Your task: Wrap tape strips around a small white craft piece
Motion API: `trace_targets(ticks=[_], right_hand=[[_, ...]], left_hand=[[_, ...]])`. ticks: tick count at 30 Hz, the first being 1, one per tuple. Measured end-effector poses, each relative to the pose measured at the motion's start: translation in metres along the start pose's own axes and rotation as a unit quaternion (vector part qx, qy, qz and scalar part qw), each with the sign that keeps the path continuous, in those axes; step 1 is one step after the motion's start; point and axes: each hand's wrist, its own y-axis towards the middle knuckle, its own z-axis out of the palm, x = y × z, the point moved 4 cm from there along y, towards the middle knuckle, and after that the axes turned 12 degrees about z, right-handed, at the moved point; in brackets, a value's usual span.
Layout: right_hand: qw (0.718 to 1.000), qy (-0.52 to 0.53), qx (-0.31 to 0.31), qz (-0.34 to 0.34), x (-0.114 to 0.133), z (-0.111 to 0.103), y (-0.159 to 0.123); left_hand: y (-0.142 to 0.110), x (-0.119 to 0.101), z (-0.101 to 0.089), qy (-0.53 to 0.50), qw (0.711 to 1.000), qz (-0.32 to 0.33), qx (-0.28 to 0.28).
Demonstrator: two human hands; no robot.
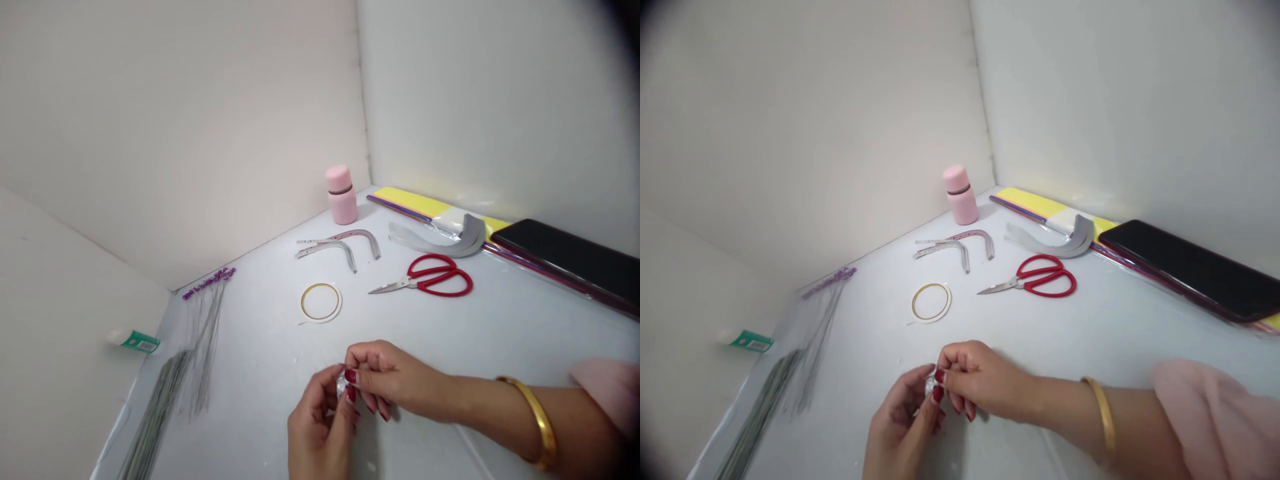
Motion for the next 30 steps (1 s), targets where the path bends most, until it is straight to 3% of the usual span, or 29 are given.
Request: trace_targets(ticks=[3,6,9,14,17,20,23,30], right_hand=[[1.0,-0.001,0.001,0.006,-0.002,0.0,-0.001],[1.0,-0.002,0.001,0.007,-0.002,0.0,-0.001],[1.0,-0.007,0.003,0.007,-0.002,0.001,-0.002],[0.999,-0.049,-0.012,-0.021,0.001,0.001,-0.003],[0.987,-0.133,-0.043,-0.08,0.006,0.001,-0.006],[0.954,-0.243,-0.077,-0.159,0.013,0.0,-0.012],[0.928,-0.293,-0.098,-0.207,0.017,0.0,-0.016],[0.925,-0.309,-0.108,-0.195,0.015,0.001,-0.016]], left_hand=[[-0.003,-0.004,-0.004,0.113,0.991,0.072,-0.007],[-0.003,-0.005,-0.006,0.133,0.988,0.076,-0.016],[-0.001,-0.002,-0.006,0.086,0.995,0.037,-0.024],[0.002,0.009,-0.003,-0.051,0.994,-0.085,-0.051],[0.003,0.014,-0.002,-0.131,0.98,-0.137,-0.061],[0.004,0.017,-0.001,-0.181,0.963,-0.186,-0.077],[0.005,0.016,-0.001,-0.19,0.959,-0.197,-0.072],[0.004,0.017,0.0,-0.164,0.973,-0.157,-0.047]])
